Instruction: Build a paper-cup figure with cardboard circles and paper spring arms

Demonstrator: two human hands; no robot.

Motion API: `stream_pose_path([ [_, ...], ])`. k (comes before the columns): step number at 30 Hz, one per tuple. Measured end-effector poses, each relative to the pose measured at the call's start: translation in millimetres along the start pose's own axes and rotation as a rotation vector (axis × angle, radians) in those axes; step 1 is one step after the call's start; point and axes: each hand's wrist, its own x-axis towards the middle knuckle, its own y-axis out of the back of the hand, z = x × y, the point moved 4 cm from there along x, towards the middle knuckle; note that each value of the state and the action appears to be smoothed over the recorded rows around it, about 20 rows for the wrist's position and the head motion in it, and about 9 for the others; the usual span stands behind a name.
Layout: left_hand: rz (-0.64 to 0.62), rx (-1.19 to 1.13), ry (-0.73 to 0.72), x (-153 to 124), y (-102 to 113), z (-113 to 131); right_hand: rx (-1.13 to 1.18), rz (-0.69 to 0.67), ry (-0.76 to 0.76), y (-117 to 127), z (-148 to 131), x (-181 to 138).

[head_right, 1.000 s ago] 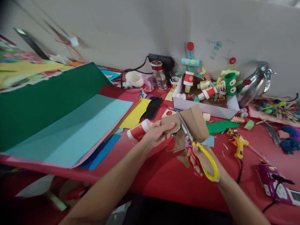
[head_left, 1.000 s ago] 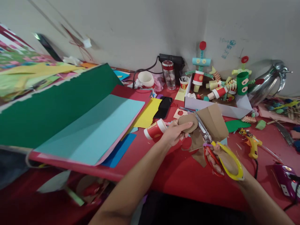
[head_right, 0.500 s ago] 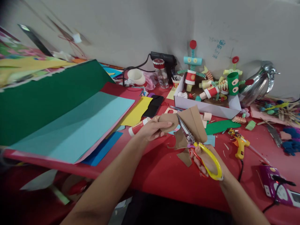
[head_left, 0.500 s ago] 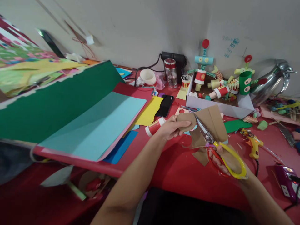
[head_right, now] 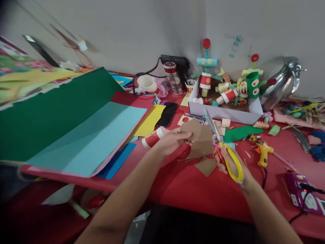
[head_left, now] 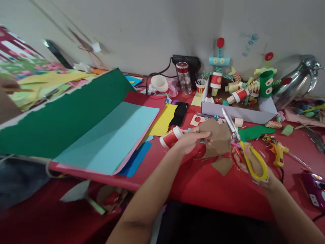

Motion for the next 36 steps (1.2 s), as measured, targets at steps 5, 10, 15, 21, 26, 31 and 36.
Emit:
stream_pose_path([
  [5, 0.077, -0.079, 0.006, -5.5, -14.2, -12.9, -0.064, 0.206, 0.142, 22.4, -3.8, -5.0],
  [10, 0.206, -0.230, -0.089, -7.4, -17.5, -14.4, 0.008, 0.019, -0.007, 12.8, 10.3, -6.4],
  [15, 0.198, -0.240, -0.126, -7.2, -17.2, -10.3, 0.032, -0.131, -0.017, -2.2, 20.0, -10.8],
  [21, 0.231, -0.267, -0.137, -7.2, -16.8, -7.9, 0.046, -0.164, -0.007, -7.2, 20.4, -12.7],
  [26, 0.204, -0.256, -0.134, -8.2, -17.9, -6.0, 0.016, -0.101, 0.038, -1.9, 23.7, -11.5],
  [31, 0.184, -0.238, -0.105, -9.0, -17.1, -5.8, -0.061, -0.066, 0.035, 5.9, 24.1, -12.5],
  [36, 0.168, -0.218, -0.089, -8.6, -17.6, -4.7, -0.123, -0.106, 0.002, 5.8, 17.7, -12.3],
])
